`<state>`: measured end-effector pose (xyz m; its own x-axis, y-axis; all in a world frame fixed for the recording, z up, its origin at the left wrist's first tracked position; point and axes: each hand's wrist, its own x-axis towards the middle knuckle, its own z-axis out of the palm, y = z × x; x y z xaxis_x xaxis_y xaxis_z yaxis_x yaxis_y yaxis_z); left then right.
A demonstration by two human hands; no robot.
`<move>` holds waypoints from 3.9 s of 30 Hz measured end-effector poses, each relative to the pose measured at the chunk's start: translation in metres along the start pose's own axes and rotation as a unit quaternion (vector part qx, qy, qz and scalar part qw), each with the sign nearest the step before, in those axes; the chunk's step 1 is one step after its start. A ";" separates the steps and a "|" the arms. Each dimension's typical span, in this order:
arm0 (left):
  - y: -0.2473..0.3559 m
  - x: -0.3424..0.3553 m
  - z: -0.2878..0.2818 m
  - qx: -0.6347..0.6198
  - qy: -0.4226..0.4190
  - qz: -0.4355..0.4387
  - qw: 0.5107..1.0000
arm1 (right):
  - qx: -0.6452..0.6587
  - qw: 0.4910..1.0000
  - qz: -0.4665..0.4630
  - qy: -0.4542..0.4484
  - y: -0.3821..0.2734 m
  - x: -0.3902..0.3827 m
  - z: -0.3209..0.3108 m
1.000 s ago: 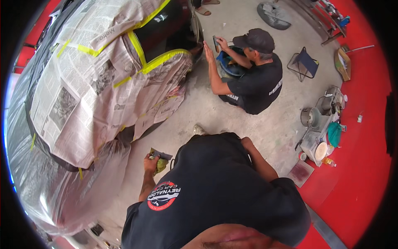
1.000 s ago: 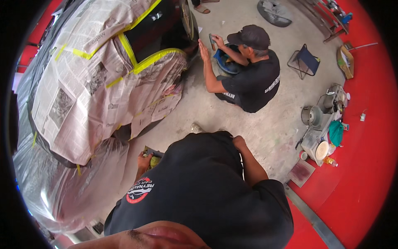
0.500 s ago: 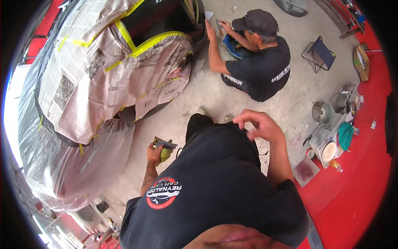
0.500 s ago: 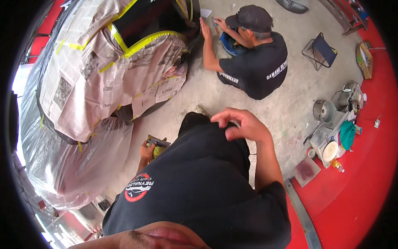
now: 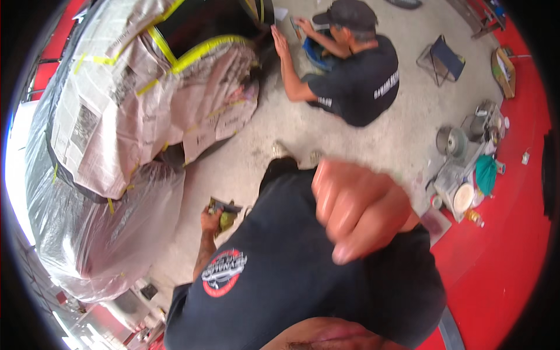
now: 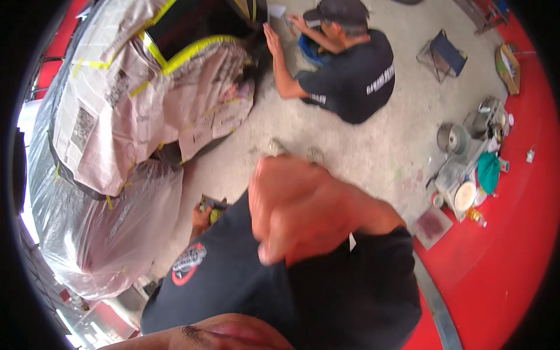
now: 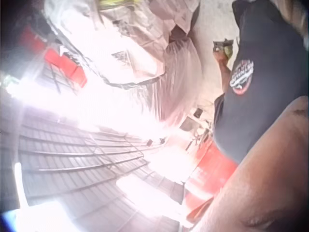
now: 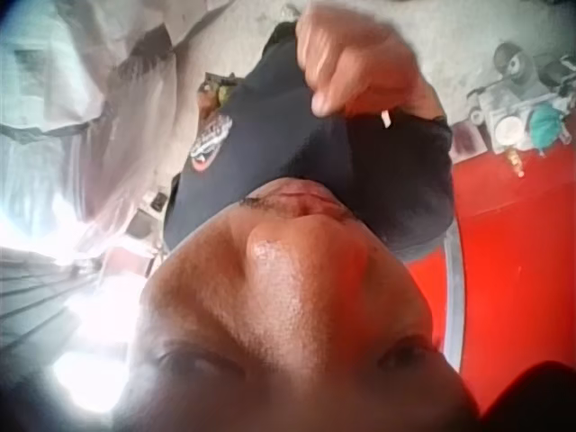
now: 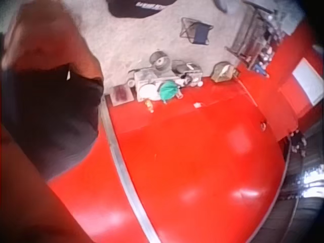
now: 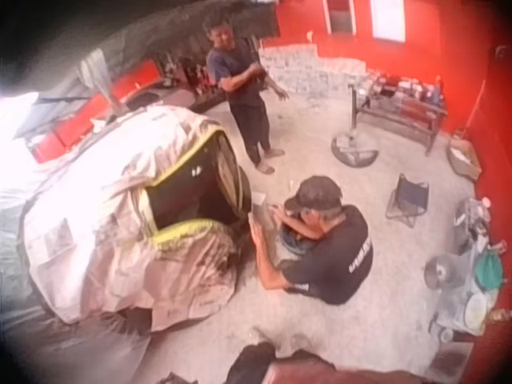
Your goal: The person wets a cloth in a bucket of water, then sands a car panel with a sanding block and wipes the surface with the cloth.
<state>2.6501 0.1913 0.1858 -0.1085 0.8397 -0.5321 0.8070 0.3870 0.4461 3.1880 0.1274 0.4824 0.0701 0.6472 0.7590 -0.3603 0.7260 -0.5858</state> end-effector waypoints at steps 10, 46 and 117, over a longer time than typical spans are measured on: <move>0.021 0.023 -0.029 0.043 -0.023 0.057 0.997 | 0.100 0.989 -0.076 0.076 -0.018 0.011 0.027; 0.058 -0.040 -0.020 0.057 -0.041 0.002 0.998 | 0.131 0.980 0.011 0.150 -0.039 0.001 0.079; -0.198 -0.018 -0.035 -0.052 0.038 -0.043 0.997 | -0.243 0.479 0.817 0.212 0.140 -0.542 0.100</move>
<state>2.4722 0.1128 0.1326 -0.2221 0.8267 -0.5169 0.7285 0.4930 0.4756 3.0064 -0.1445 0.0175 0.2838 0.3583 -0.8894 -0.0038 -0.9271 -0.3747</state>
